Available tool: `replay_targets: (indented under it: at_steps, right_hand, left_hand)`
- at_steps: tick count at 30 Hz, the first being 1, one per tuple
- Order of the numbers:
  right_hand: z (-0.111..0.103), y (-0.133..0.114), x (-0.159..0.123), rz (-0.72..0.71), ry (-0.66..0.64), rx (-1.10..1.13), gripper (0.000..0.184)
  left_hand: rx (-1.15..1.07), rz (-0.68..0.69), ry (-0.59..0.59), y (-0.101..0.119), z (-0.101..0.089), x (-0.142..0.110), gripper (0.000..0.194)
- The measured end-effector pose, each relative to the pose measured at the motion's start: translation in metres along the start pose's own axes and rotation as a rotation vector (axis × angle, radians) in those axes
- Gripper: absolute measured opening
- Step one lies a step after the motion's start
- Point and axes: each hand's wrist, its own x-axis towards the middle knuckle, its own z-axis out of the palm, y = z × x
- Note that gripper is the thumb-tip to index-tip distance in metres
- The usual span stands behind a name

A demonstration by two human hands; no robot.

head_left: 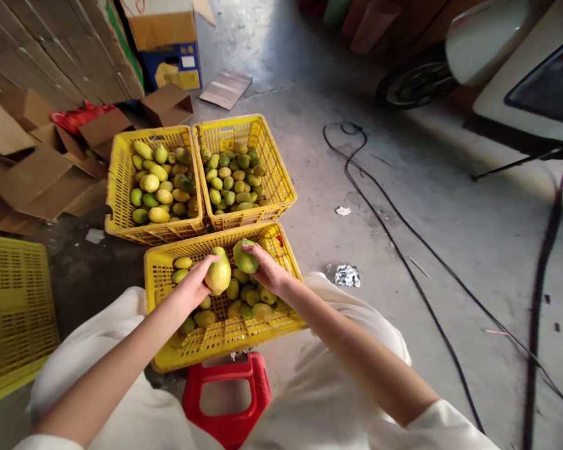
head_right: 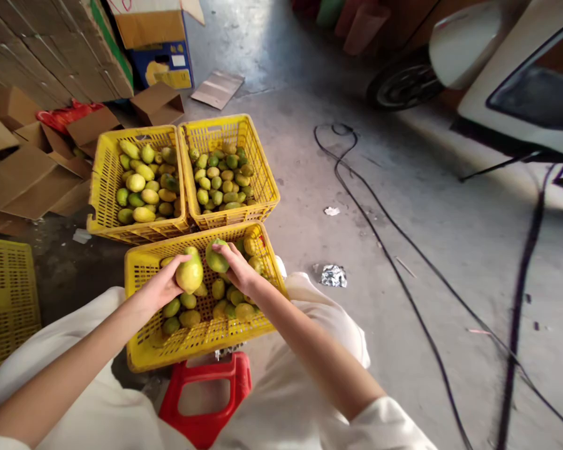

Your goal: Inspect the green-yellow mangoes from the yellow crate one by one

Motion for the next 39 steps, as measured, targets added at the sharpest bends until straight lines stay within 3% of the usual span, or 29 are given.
replay_targets:
  at_steps: [7, 12, 16, 19, 28, 36, 39]
  right_hand:
    - [-0.002, -0.003, -0.003, -0.023, -0.002, -0.013, 0.038]
    - [0.002, -0.006, -0.007, -0.035, 0.02, 0.011, 0.07]
    - [0.003, -0.007, -0.008, -0.011, 0.119, 0.004, 0.081]
    - [0.002, -0.005, -0.006, -0.019, 0.113, -0.022, 0.078]
    - [0.0, 0.005, 0.001, 0.001, -0.026, 0.046, 0.054]
    - [0.003, 0.0, -0.004, -0.036, -0.027, 0.025, 0.066]
    - [0.001, 0.0, -0.002, -0.029, -0.019, 0.005, 0.061]
  left_hand:
    - [0.016, -0.022, -0.06, -0.007, 0.012, 0.007, 0.012]
    - [-0.048, 0.015, -0.074, -0.004, 0.015, 0.003, 0.016]
    - [-0.09, -0.004, 0.027, 0.001, 0.013, 0.002, 0.009]
    - [-0.081, -0.019, 0.06, 0.004, 0.008, 0.003, 0.009]
    - [-0.022, -0.062, -0.056, -0.002, 0.001, 0.004, 0.011]
    - [-0.065, -0.017, -0.015, 0.0, 0.001, 0.008, 0.005]
    - [-0.048, -0.008, -0.031, 0.0, 0.0, 0.006, 0.006]
